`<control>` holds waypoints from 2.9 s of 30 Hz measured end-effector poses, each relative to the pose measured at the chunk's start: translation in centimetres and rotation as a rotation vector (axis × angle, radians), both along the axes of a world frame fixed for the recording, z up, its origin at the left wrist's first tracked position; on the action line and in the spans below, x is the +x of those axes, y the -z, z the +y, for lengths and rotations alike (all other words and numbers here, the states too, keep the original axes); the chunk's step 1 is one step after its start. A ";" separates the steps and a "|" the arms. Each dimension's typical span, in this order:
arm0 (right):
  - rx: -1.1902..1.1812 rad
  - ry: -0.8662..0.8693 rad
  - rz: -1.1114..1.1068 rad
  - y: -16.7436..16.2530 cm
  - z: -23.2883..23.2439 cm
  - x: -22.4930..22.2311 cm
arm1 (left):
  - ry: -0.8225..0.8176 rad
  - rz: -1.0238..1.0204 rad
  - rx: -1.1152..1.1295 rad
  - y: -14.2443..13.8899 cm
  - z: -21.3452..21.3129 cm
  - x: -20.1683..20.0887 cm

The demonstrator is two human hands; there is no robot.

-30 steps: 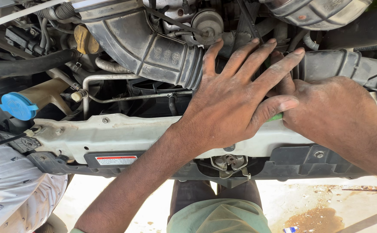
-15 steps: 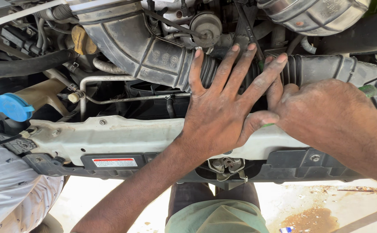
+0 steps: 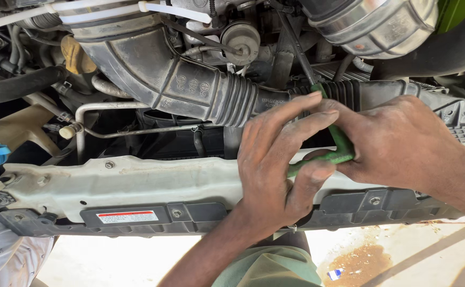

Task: The person works under the open hood of a car, using a green T-handle tool and a long screwdriver-like tool to loosen and adjust components around the air intake hose and engine bay. They reposition the intake hose by hand and continue working on fasteners near the radiator support before stepping back at the end.

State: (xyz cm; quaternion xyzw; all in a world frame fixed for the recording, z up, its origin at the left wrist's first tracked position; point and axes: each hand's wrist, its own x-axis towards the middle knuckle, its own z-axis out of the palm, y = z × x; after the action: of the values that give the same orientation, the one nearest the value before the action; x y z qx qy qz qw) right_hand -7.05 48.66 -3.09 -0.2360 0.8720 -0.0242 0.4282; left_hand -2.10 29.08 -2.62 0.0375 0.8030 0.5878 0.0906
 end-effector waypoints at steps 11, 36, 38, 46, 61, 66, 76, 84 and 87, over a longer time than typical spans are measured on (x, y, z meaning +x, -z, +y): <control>-0.448 0.614 0.113 0.5 0.0 2.4 | -0.257 0.160 0.269 0.9 3.0 -1.3; -0.802 1.029 0.175 1.1 5.3 10.7 | 0.017 0.206 -0.026 0.1 7.7 -2.8; -0.831 1.052 0.172 1.6 5.2 11.1 | 0.022 0.222 -0.042 -0.4 7.8 -3.6; -1.017 1.134 0.062 2.1 -0.2 4.1 | 0.341 0.347 -0.365 -1.5 2.7 -5.3; -0.483 0.508 0.114 -0.5 3.8 3.9 | 0.580 0.260 -0.504 -0.4 -0.9 -2.3; -0.513 0.389 0.139 0.1 4.3 3.5 | 0.446 0.308 -0.564 0.4 -1.1 -0.4; -0.452 0.080 0.203 -0.6 3.4 0.7 | 0.309 0.186 -0.541 1.7 -0.4 2.6; -0.127 -0.260 0.149 -1.4 2.2 -0.4 | 0.275 0.079 -0.639 2.1 1.0 3.9; 0.118 -0.430 -0.029 -1.5 1.4 -0.8 | 0.283 0.027 -0.619 2.0 1.2 4.1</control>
State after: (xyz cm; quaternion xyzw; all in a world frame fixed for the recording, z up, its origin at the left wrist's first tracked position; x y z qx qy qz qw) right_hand -7.86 50.01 -1.58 -0.3908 0.7951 0.1153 0.4492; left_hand 1.97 30.28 -4.61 0.1272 0.9313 0.2972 0.1676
